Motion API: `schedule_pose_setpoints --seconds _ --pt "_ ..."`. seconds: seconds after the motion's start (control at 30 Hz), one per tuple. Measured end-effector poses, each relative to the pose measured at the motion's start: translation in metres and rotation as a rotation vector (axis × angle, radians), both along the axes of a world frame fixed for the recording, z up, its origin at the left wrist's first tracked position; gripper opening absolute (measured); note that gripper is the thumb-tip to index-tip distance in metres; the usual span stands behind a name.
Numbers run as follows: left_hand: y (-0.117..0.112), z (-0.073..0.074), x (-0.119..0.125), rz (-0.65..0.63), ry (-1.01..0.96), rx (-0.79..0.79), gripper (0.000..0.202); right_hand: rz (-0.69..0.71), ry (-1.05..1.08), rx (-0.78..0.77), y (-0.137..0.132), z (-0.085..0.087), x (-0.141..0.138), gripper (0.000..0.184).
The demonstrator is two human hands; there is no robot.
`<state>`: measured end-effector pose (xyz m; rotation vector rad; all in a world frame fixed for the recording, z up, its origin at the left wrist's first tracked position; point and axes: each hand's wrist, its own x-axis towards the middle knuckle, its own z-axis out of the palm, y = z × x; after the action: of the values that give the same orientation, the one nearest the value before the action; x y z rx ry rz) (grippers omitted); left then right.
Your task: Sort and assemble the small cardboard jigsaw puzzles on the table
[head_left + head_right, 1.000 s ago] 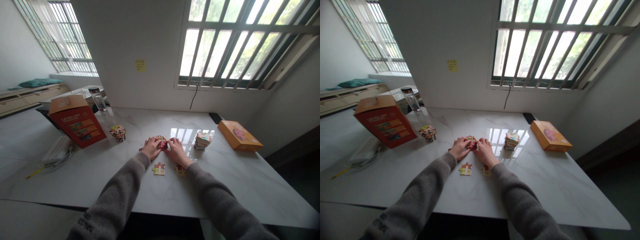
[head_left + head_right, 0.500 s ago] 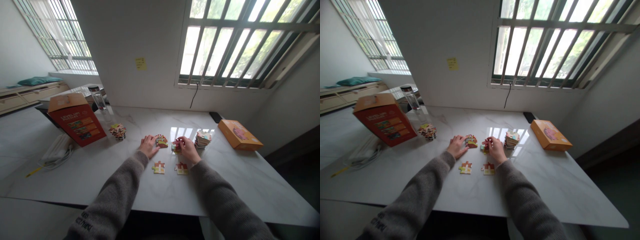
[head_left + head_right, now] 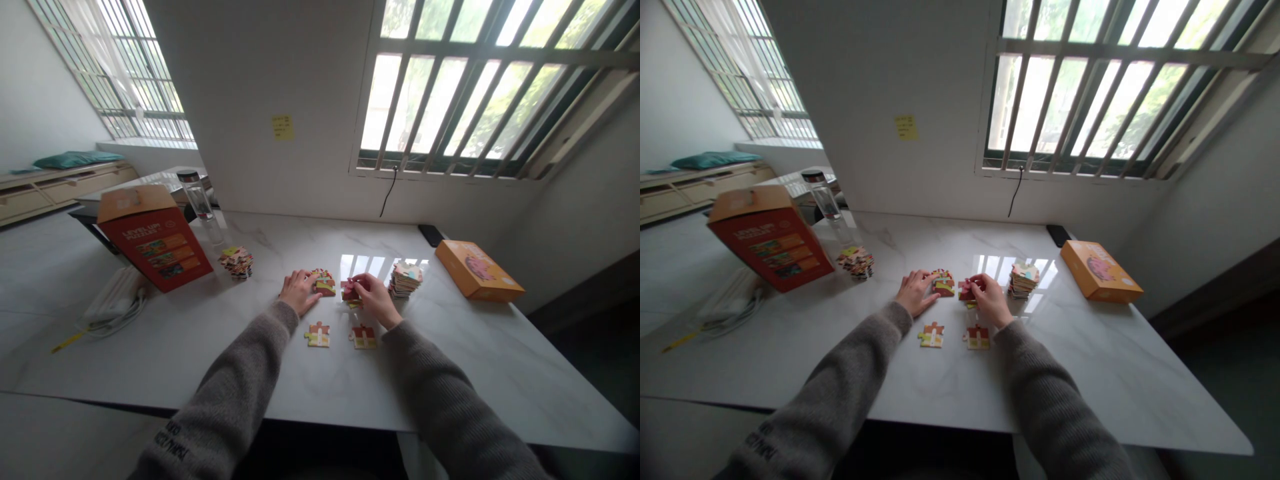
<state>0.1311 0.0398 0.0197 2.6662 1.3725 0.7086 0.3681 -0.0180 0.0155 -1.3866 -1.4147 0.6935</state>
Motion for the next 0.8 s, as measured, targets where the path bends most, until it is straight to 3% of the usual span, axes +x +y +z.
schedule_pose_setpoints --seconds 0.27,0.43,0.53,0.67,0.8 --pt "-0.029 0.014 -0.038 -0.161 -0.408 -0.143 0.023 0.197 0.029 0.002 -0.026 0.013 -0.049 0.025" --pt "-0.031 0.002 -0.091 0.027 -0.357 -0.013 0.024 0.271 0.119 0.010 -0.032 0.018 -0.046 0.032" --pt "-0.026 -0.006 -0.111 0.113 -0.214 -0.027 0.037 0.275 0.073 0.008 -0.033 0.016 -0.045 0.023" --pt "-0.026 -0.009 -0.104 0.105 -0.036 -0.135 0.049 0.322 0.040 -0.014 -0.034 0.012 -0.054 0.020" --pt "-0.031 -0.006 -0.087 0.030 -0.008 -0.158 0.023 0.331 -0.040 0.003 -0.036 0.010 -0.069 0.021"
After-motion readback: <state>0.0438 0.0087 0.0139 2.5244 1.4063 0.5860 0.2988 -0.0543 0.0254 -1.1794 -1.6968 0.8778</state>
